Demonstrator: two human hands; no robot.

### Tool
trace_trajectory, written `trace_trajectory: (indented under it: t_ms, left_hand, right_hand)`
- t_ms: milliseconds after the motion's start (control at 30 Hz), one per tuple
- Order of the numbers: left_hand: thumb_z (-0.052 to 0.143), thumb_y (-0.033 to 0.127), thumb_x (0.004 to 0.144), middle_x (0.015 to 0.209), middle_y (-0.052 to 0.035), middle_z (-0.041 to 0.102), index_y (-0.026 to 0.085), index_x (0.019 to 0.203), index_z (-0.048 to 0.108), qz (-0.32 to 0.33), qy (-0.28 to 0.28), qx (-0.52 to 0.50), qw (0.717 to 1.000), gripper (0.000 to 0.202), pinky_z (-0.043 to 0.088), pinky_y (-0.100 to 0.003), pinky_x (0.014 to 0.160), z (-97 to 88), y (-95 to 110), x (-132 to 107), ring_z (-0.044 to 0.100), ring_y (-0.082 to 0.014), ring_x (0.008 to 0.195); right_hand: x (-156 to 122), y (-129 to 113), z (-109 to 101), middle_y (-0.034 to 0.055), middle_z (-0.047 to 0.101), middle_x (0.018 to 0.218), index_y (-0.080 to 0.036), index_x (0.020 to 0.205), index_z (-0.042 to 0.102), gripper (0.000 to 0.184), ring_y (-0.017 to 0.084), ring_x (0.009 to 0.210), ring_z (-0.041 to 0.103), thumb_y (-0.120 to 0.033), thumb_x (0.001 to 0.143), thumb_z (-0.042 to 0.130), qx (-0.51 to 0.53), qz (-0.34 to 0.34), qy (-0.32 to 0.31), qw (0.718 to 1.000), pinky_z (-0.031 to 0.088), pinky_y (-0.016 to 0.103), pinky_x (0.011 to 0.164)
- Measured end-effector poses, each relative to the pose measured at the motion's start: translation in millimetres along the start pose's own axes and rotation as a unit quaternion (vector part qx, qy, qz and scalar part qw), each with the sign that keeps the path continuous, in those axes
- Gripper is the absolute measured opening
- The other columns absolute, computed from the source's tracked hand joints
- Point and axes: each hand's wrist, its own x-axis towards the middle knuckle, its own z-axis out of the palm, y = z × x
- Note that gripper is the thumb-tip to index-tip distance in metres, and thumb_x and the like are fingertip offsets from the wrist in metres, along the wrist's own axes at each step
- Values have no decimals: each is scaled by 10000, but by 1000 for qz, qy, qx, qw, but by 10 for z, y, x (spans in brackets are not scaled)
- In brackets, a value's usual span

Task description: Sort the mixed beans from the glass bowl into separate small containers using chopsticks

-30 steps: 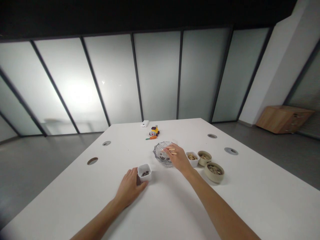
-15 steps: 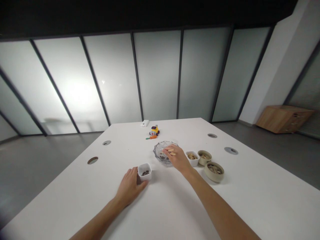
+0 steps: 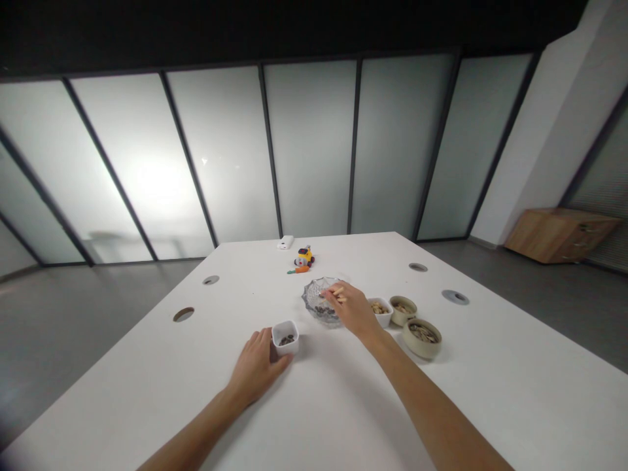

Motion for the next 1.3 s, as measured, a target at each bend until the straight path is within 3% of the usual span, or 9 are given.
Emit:
trace_trajectory:
  t_ms: [267, 1300]
  left_hand:
    - [659, 418, 882, 1086, -73, 658, 220, 1031, 558, 4, 5, -3, 1000, 268, 407, -341, 887, 20, -31, 6, 579, -269, 1087]
    - [657, 438, 890, 1100, -78, 662, 224, 1042, 558, 2, -2, 8, 1000, 280, 417, -351, 904, -23, -2, -11, 582, -274, 1113]
  right_hand:
    - [64, 45, -188, 46, 724, 774, -256, 725, 632, 465, 218, 771, 667, -530, 1030, 414, -34, 6, -26, 999, 507, 324, 769]
    - [39, 98, -144, 63, 773, 867, -261, 794, 706, 418, 245, 856, 711, -489, 1026, 442, -54, -7, -15, 998, 540, 351, 795]
